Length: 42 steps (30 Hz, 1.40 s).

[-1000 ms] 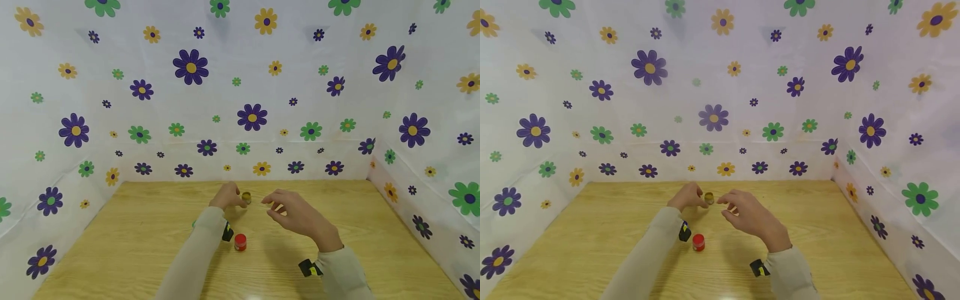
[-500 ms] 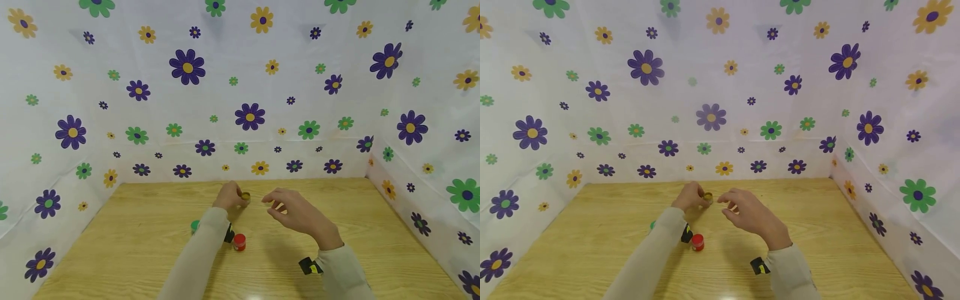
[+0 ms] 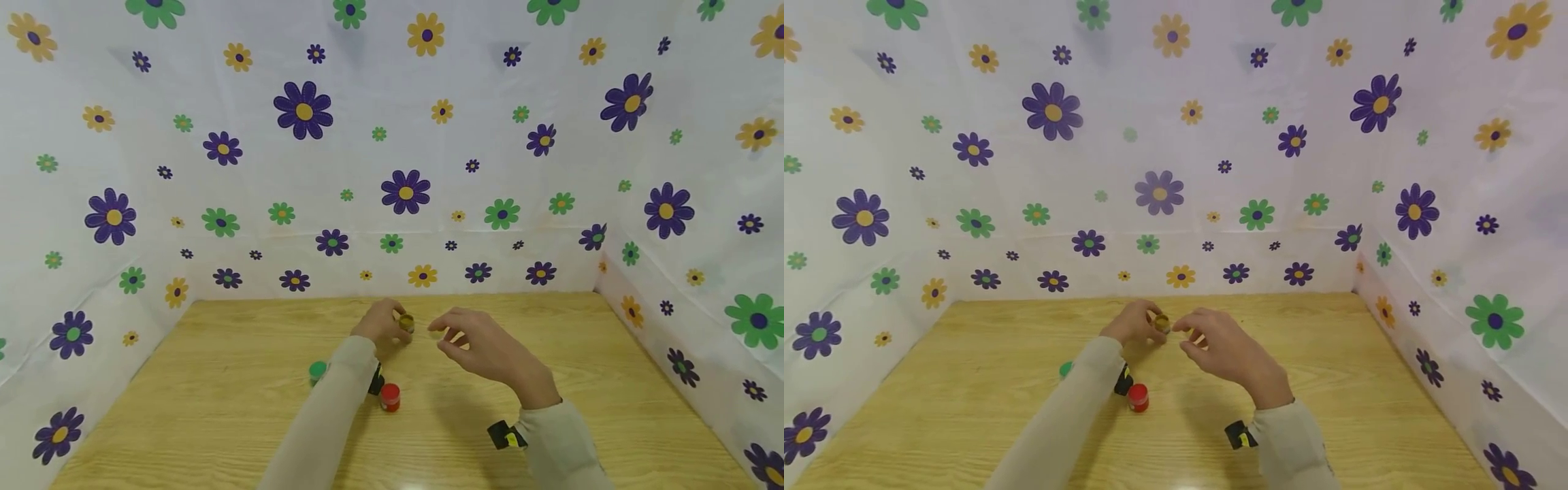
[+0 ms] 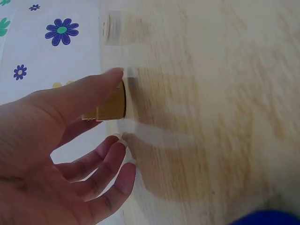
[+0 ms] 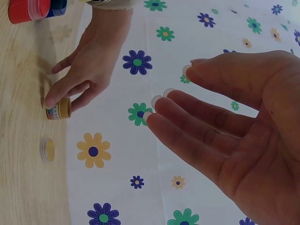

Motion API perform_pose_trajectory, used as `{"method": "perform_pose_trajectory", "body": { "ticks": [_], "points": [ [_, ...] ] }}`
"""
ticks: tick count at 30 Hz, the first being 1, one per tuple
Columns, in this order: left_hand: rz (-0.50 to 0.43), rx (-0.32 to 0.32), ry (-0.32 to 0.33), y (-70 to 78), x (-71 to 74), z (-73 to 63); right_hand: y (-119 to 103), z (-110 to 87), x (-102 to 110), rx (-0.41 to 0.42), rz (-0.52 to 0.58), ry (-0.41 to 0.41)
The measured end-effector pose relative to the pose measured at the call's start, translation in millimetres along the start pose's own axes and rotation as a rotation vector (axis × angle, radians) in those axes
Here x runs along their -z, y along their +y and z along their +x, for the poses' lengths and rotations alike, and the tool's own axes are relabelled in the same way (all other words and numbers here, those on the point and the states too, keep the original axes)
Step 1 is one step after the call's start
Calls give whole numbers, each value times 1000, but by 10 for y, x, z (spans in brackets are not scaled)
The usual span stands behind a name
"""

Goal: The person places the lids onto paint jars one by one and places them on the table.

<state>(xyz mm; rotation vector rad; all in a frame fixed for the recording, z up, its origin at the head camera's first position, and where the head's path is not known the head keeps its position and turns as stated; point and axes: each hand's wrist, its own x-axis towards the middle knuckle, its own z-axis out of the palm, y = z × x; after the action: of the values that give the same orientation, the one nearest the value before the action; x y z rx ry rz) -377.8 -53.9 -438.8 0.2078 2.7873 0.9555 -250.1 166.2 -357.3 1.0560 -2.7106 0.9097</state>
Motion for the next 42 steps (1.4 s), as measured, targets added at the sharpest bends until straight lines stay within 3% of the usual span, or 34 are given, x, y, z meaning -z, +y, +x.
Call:
{"method": "perform_pose_trajectory", "body": {
  "ticks": [8, 11, 15, 18, 23, 31, 35, 42],
  "points": [
    [27, -68, 35, -73, -30, 70, 0, 8, -8, 7, -2, -3],
    [7, -81, 32, -78, 4, 37, 28, -1, -13, 6, 1, -1],
    [-26, -146, 38, -60, 122, -52, 56, 8, -34, -1, 1, -4],
    [-43, -210, 48, -51, 212, -157, 71, 24, -65, -6, -8, -17],
    [-104, -259, 37, -45, 310, -441, 98, 54, -120, -38, -34, -32],
    [-193, -258, 50, -147, 342, -882, 193, 141, -203, -153, -102, -34],
    [-185, -251, 45, -140, 329, -1013, 300, 252, -322, -162, -129, -64],
    [-197, -248, 45, -143, 319, -1123, 590, 532, -579, -224, -186, -84]
  ]
}}
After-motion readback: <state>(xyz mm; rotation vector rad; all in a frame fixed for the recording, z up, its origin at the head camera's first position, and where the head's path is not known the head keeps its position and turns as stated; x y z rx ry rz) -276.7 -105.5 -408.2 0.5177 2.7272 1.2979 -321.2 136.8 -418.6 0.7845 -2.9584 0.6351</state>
